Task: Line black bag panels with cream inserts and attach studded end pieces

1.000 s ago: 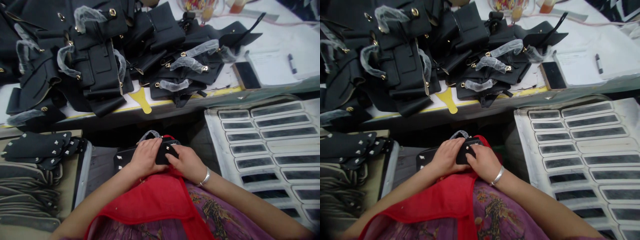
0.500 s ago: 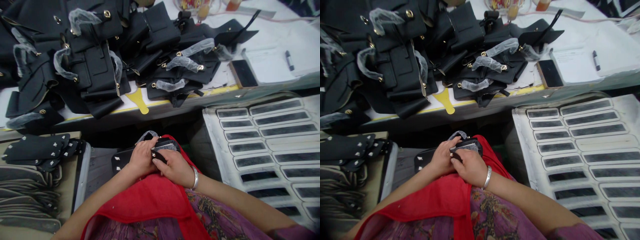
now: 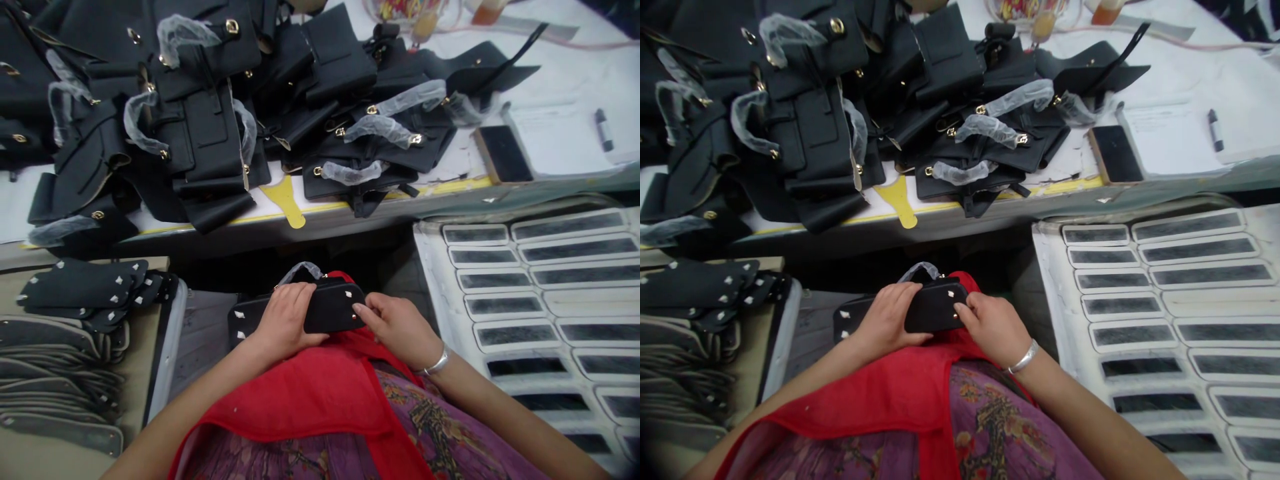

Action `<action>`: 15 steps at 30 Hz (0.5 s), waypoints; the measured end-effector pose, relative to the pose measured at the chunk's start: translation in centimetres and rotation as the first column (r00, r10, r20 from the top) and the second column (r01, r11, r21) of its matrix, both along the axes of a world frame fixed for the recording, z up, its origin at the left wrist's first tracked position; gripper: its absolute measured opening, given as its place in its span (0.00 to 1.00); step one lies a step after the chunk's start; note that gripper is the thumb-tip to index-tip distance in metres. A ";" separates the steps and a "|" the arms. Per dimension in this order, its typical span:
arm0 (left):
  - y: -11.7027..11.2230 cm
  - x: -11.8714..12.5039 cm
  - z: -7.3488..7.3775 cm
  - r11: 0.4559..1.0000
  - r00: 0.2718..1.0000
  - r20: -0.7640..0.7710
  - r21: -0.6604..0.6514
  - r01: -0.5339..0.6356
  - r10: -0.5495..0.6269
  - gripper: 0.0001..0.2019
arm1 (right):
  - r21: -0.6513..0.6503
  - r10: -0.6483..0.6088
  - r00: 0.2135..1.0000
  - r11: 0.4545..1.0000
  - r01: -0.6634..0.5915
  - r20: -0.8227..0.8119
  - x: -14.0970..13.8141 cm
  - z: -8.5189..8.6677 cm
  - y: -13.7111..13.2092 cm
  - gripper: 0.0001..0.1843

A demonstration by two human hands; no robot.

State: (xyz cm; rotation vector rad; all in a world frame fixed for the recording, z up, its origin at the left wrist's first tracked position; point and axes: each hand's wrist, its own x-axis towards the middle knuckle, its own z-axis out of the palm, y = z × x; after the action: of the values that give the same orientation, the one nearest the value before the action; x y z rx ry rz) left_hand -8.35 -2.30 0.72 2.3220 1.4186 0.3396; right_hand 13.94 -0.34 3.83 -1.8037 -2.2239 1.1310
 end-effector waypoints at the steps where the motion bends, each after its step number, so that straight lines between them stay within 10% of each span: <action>1: 0.0 0.0 -0.1 1.000 1.000 0.002 0.005 0.002 -0.002 0.38 | 0.014 0.014 1.000 1.000 -0.014 0.015 0.0 -0.1 0.0 0.18; 15: -0.5 -1.0 -0.4 1.000 0.999 -0.041 -0.012 0.028 -0.028 0.43 | -0.021 0.045 0.999 0.999 -0.046 -0.023 0.7 -0.6 0.4 0.18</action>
State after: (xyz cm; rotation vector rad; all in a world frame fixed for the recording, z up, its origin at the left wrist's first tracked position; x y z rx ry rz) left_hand -9.36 -2.79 0.30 2.3501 1.4021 0.2765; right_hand 14.60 0.10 3.22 -1.7474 -2.2601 1.1816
